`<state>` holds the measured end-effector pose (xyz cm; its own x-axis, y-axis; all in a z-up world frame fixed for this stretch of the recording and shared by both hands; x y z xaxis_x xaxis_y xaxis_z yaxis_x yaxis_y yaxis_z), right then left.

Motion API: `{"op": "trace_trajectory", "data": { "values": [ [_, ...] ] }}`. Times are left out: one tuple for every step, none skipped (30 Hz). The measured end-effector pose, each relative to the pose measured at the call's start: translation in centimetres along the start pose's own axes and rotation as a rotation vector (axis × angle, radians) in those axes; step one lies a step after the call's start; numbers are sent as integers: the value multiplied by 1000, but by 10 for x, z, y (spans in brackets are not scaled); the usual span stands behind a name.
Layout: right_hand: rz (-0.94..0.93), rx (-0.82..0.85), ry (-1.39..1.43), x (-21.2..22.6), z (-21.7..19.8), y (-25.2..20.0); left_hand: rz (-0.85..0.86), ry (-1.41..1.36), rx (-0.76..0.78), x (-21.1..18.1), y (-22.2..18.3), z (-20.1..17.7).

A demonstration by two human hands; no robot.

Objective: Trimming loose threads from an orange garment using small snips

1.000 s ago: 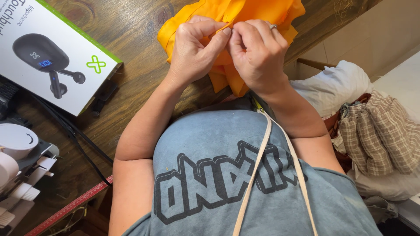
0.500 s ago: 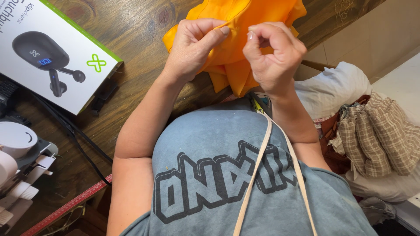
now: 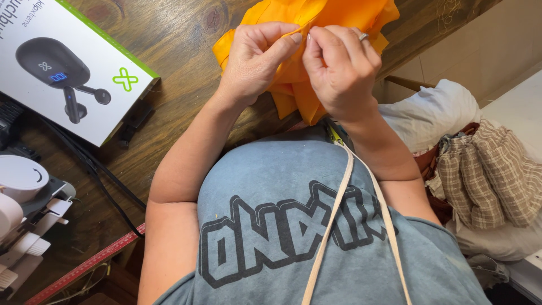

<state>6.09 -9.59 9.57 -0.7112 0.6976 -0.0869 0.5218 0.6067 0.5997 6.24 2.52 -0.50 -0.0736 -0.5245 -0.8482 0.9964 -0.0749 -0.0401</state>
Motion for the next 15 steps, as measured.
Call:
{"op": "trace_trajectory", "data": {
  "values": [
    [1,0,-1,1,2,-1,-1,0,1,0,0,1],
    [28,22,-12,1,5,-2,-4,-13,-15,0,0,0],
    [55,43,-23,0,7,-2,-8,-26,-32,0,0,-1],
    [53,42,-22,0,7,-3,-6,-26,-34,0,0,-1],
    [103,47,44,-3,8,-4,-19,-37,-41,0,1,-2],
    [153,53,110,-6,9,-5,-34,-48,-49,1,1,-2],
    [152,53,112,-9,8,-7,-33,-48,-51,2,1,-3],
    [193,59,172,-15,7,-10,-53,-155,-51,6,1,-3],
    [233,64,232,-21,7,-13,-73,-263,-51,9,2,-3],
    [235,65,231,-35,7,-16,-75,-263,-50,9,2,-3],
    [327,0,259,-55,4,-20,-69,-271,-54,9,2,-4],
    [418,-64,288,-75,1,-25,-63,-279,-59,9,2,-6],
    [419,-64,289,-130,17,-44,-64,-278,-60,9,3,-7],
    [498,-112,-14,-186,20,-72,-70,-257,-65,10,3,-8],
    [562,-163,-320,-234,15,-109,-76,-236,-71,11,3,-10]
  ]
}}
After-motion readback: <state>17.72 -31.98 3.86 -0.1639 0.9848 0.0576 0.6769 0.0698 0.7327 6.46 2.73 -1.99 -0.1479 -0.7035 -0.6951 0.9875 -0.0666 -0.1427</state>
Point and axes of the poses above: each hand's wrist, its own y-axis towards the middle knuckle, its own z-axis out of the palm, x = y × z, the point moved 6 cm from there along y, towards the middle knuckle, and after that the axes turned 10 degrees about -y, right-handed, at the moved point
